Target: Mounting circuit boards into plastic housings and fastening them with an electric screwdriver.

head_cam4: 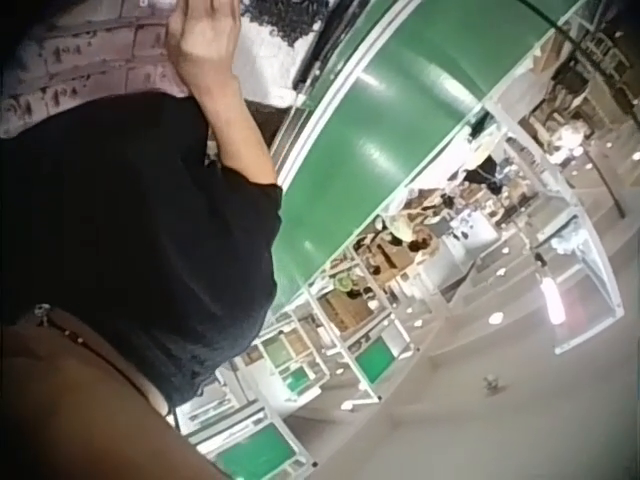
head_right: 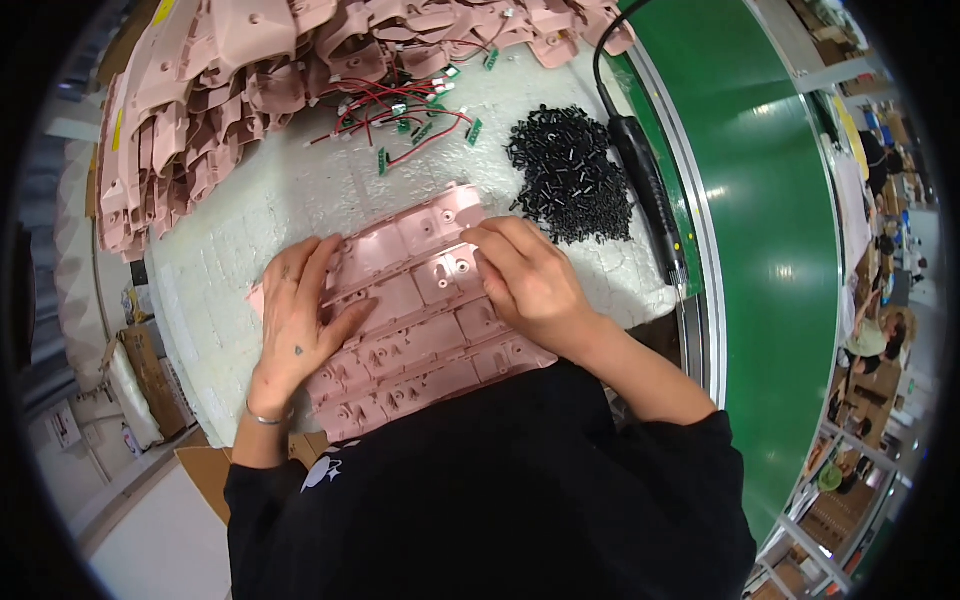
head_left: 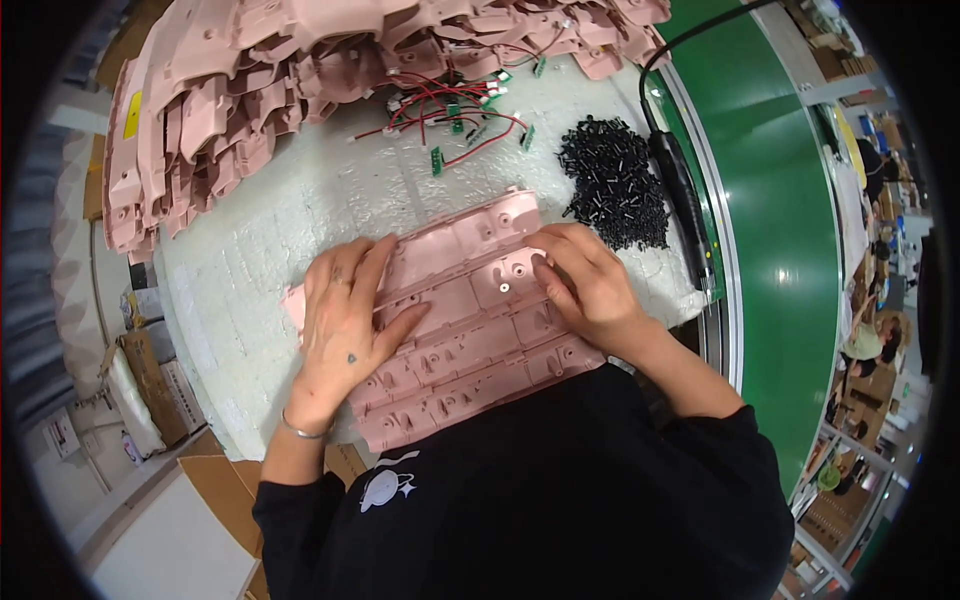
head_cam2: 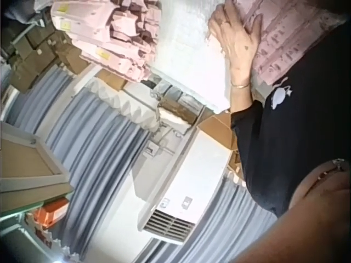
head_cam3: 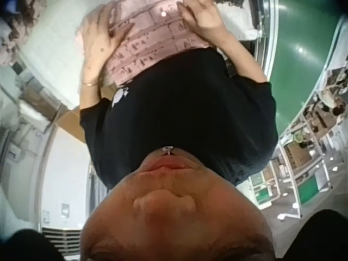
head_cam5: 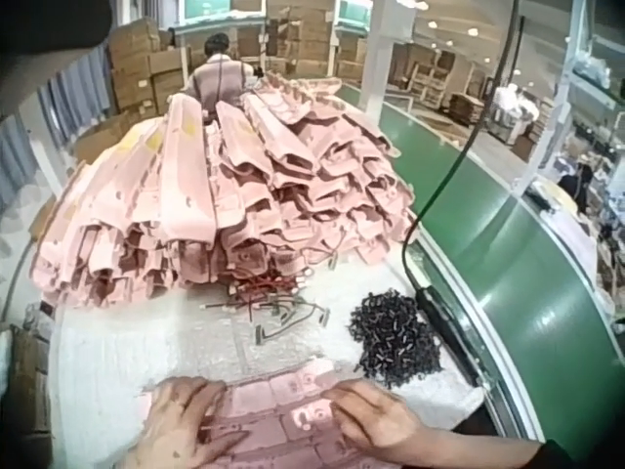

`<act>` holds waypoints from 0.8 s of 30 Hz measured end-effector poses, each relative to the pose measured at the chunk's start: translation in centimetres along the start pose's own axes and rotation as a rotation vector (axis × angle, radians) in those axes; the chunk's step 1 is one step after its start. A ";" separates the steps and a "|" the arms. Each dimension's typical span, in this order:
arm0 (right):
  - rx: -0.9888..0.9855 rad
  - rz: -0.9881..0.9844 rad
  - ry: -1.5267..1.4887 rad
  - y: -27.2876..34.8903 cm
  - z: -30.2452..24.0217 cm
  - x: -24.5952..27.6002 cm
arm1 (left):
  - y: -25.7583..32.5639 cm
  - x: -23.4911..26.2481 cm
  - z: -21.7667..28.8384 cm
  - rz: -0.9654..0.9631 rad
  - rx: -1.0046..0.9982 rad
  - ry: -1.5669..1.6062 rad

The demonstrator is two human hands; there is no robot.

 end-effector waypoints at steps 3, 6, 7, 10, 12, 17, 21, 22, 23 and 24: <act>-0.008 0.108 0.066 0.3 -0.3 0.6 | -2.0 0.3 -0.4 -0.091 -0.036 0.086; -0.048 0.170 0.037 1.8 -0.5 1.3 | -1.9 1.7 -1.6 -0.055 -0.042 -0.020; -0.071 0.215 0.009 2.6 -0.6 1.8 | -1.3 2.4 -2.4 0.041 -0.025 -0.072; -0.150 0.154 -0.039 4.8 -0.1 1.4 | 2.5 0.8 -5.1 0.207 0.225 0.322; -0.176 0.114 -0.011 5.3 0.3 1.2 | 3.8 -0.4 -4.7 0.316 0.361 0.600; -0.386 0.066 -0.507 3.6 0.5 0.3 | 4.5 -1.2 -2.2 0.320 0.426 0.374; -0.226 0.088 -0.427 3.8 1.2 0.0 | 5.2 -1.3 -1.8 0.346 0.485 0.319; -0.206 0.087 -0.445 3.8 1.1 0.2 | 5.4 -1.2 -2.1 0.397 0.493 0.317; -0.187 0.083 -0.468 3.9 0.9 0.2 | 5.5 -0.8 -2.0 0.392 0.497 0.315; -0.156 0.126 -0.447 4.1 1.1 0.4 | 5.5 -0.2 -1.8 0.415 0.510 0.313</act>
Point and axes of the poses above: each hand's wrist, its own y-axis away from the middle knuckle, its own x-axis out of the back of the hand, z = x × y, the point moved 2 cm from there along -y, towards the middle knuckle, and after that the axes turned 4 degrees about z, right-handed, at the moved point
